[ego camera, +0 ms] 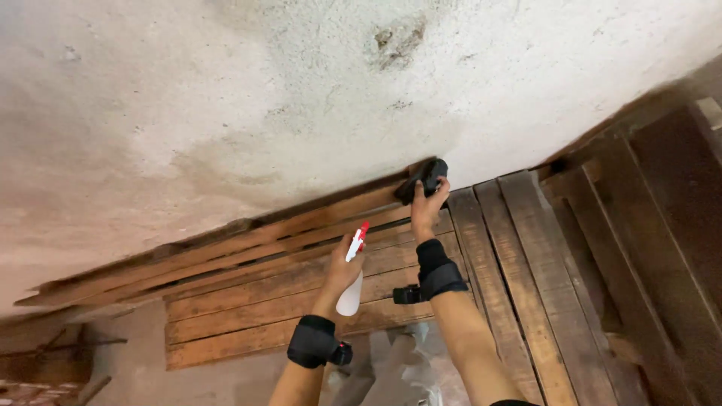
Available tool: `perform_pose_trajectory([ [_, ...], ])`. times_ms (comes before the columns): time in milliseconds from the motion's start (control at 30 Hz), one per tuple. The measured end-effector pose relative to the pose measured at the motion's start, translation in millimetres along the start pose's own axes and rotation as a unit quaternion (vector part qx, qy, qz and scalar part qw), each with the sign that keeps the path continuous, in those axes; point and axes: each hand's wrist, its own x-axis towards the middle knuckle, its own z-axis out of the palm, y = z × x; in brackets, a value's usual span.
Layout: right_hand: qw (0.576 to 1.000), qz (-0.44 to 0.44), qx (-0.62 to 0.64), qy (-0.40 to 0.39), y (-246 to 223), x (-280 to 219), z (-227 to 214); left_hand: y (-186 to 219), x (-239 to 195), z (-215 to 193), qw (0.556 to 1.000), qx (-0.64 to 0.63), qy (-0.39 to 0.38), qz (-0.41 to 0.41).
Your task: The person sprays a cleaning solution onto various wooden furniture pieces and wipes them with a cloth. They clean a round wooden stool, a square table with white geometric patterns, and a wooden bench against the wall.
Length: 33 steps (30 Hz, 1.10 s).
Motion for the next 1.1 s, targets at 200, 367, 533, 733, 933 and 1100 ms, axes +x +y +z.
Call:
perform_pose_trajectory([
  [200,0.982,-0.169,-0.054,-0.067,81,-19,64,-7,9,-8,0.997,0.048,0.037,0.042],
  [367,0.988,-0.124,-0.05,-0.071,81,5,11,-9,-18,-13,0.998,0.032,0.049,0.032],
  [533,0.996,0.059,0.058,0.036,26,40,-46,-12,-15,-12,0.994,0.058,0.056,0.075],
  [733,0.999,0.013,0.031,-0.023,84,13,10,4,-21,-29,0.998,0.047,0.034,-0.031],
  [933,0.962,-0.144,-0.151,-0.178,121,-34,82,24,-21,-60,0.997,-0.006,0.071,0.028],
  [1100,0.862,-0.284,-0.328,-0.26,44,-17,11,-29,-16,-65,0.996,0.023,0.088,0.02],
])
